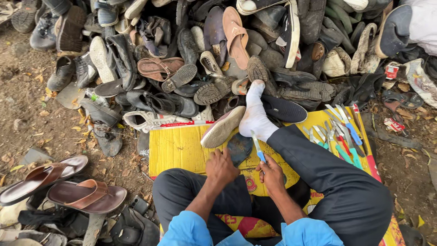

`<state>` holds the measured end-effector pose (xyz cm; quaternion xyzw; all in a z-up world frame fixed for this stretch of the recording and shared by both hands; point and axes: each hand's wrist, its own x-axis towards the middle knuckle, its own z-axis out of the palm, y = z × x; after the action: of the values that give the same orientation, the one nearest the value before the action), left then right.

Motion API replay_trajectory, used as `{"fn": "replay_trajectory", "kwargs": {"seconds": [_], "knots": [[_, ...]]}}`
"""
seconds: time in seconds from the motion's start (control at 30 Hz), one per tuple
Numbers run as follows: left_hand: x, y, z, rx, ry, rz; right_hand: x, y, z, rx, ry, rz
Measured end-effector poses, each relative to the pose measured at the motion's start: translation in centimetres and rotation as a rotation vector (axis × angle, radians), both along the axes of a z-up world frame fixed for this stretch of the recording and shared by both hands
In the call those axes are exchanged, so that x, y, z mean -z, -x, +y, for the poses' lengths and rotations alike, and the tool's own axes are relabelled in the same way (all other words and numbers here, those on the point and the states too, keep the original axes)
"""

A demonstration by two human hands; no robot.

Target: The person sits on the ground and uses a knife to scrape and clean the soles of several shoes. They pick up different shoes from a large pile, scrape the soles, and place them back down.

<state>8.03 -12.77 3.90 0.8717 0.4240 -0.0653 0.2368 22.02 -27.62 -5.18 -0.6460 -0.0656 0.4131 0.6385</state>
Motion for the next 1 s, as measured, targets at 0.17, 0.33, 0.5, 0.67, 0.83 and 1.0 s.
{"fn": "replay_trajectory", "kwargs": {"seconds": [0.17, 0.33, 0.5, 0.67, 0.83, 1.0], "knots": [[-2.9, 3.7, -2.6, -0.014, 0.067, -0.089, 0.0, -1.7, 0.4, 0.104, -0.092, 0.030], [-0.3, 6.7, 1.4, -0.517, 1.063, -0.466, 0.0, -1.2, 0.8, 0.087, -0.163, 0.106], [0.6, 4.4, -1.3, -0.479, 0.854, -0.705, -0.3, -1.0, 0.7, 0.068, -0.169, 0.169], [-1.0, 2.2, -6.8, -0.149, -0.066, -0.570, 2.1, 0.0, 0.7, 0.039, -0.288, 0.066], [-0.6, 1.6, -6.6, -0.054, 0.008, -0.621, -2.9, -2.7, -1.3, 0.175, 0.102, -0.131], [2.1, 0.6, 4.1, -0.171, -0.208, -0.536, -10.6, -8.0, 2.9, 0.173, -0.063, -0.043]]}}
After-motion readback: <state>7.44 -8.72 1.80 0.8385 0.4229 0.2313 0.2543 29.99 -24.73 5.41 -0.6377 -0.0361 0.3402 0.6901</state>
